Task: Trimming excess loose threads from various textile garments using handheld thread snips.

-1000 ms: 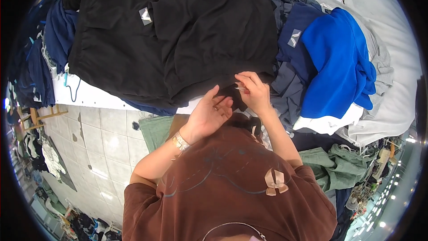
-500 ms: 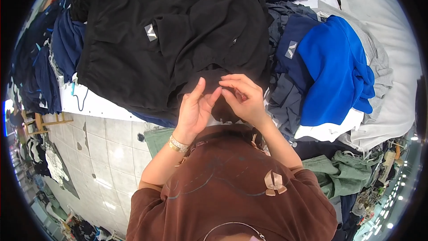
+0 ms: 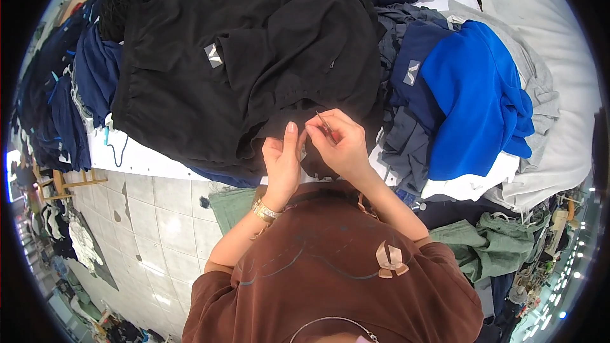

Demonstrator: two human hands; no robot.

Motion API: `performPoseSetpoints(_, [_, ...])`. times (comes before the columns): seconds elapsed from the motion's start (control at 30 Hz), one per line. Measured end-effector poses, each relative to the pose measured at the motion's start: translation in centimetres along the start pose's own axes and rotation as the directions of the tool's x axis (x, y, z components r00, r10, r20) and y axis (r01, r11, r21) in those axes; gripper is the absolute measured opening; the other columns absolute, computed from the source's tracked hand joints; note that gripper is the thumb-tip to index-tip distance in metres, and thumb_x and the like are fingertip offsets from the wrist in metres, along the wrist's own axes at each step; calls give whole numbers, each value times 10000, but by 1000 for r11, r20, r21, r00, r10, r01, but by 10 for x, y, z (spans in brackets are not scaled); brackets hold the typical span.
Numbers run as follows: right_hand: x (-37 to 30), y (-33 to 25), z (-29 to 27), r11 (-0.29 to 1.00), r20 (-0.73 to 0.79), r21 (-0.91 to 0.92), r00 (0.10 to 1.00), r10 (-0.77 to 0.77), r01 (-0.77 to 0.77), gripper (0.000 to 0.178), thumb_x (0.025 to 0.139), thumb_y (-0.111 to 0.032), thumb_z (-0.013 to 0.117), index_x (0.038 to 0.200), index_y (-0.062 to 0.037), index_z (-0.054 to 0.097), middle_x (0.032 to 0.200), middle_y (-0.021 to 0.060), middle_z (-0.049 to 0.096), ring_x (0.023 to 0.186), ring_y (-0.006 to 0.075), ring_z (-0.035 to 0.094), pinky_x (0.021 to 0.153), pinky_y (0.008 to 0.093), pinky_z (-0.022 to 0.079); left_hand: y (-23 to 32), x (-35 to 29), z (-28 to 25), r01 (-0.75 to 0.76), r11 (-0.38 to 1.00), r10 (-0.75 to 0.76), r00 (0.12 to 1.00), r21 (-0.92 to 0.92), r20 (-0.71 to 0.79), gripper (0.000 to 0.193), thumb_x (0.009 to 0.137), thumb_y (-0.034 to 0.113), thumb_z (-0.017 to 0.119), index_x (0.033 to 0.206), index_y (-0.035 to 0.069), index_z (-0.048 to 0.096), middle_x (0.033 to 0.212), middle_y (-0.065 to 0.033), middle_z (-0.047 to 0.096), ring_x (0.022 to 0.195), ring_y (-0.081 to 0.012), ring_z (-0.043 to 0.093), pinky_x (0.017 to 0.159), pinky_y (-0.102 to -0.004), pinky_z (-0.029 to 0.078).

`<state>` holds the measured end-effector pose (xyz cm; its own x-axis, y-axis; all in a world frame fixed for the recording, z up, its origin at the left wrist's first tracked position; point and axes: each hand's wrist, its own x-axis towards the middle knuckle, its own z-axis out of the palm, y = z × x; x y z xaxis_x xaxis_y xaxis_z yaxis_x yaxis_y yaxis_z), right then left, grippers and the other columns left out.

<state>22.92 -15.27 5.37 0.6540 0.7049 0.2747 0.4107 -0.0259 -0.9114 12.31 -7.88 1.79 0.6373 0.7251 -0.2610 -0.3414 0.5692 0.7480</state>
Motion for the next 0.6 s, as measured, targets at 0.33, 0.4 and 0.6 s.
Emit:
performPoseSetpoints(0.33, [-3,-4,1,992,-24,-8,992,128,-128,51,800,-28,666,826,15,660,756,37,615,584,54,512,511,205,375,3,-8,16,-235,871,280,959,432,-42,137,892,117,638,824,0,661,749,2,619,632,-32,483,541,-198,368])
performPoseSetpoints(0.4, [-2,-2,1,990,-42,8,989,141,-141,91,773,-59,665,787,30,649,728,105,621,554,182,577,514,270,434,-1,-4,14,-343,769,390,920,540,30,136,883,109,644,811,-5,664,749,-17,628,635,-46,498,544,-214,378])
performPoseSetpoints(0.6, [3,-5,-5,973,-4,-143,984,181,-179,85,763,-55,654,759,29,637,710,106,609,545,167,569,510,267,428,-2,-6,9,-386,577,394,904,720,168,141,861,110,662,788,-11,656,663,-47,617,578,-81,512,519,-259,392])
